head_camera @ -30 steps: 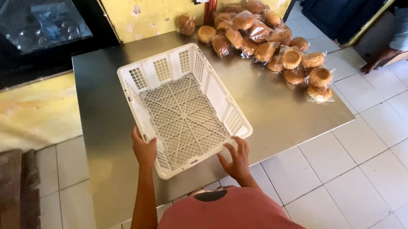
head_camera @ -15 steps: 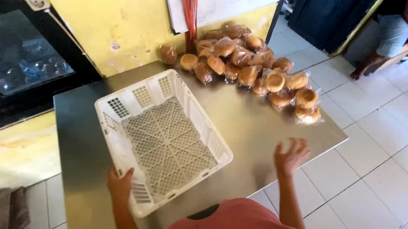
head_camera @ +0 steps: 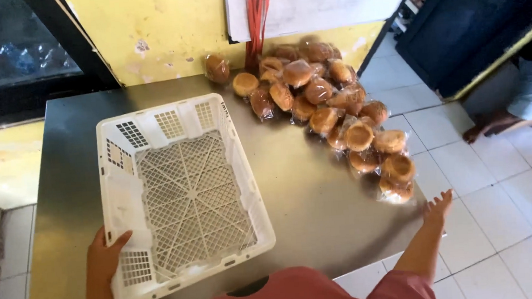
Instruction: The person places individually bagged bread buns from a pile on a table into a white plastic crate.
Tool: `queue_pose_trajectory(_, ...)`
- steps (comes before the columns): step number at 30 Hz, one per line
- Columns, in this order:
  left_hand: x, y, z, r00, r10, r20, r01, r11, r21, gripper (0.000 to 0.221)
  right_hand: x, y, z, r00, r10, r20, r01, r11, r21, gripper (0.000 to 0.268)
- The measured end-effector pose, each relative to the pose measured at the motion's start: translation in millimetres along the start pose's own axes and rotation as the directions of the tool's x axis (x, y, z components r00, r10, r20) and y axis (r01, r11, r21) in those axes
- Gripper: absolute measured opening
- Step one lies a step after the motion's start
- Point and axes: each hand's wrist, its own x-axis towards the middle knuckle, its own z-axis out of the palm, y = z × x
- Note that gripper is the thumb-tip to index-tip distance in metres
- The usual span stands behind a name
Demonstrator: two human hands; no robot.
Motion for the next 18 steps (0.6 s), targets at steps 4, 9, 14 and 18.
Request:
queue_pose_trajectory(4,-10.6,17.0,-1.7,0.995,-0.098,-0.01,0.098,0.994,0.039,0.061,30.8,5.5,13.3,0.987,0.076,0.144,-0.076,0.997,-0.003,0.085)
queue_pose_trajectory(9,-4.4,5.5,-5.8,0.989,-0.149,-0.005,0.148,0.976,0.157,0.06,65.6,20.4,34.7,0.914,-0.072,0.399,0.007,0.987,0.163,0.083)
queue_pose_trajectory(14,-1.3,-1.6,-5.0,0.986,-0.166,-0.015,0.166,0.974,0.156,0.065,19.1,-8.5,85.5,0.82,0.027,0.572,-0.049,0.999,0.023,0.071)
queue_pose_trajectory(18,6.8,-16.1,-7.5,0.974,-0.224,-0.045,0.228,0.945,0.236,0.067,-46.3,-42.2,136.2,0.818,0.103,0.565,-0.065,0.994,-0.087,0.059)
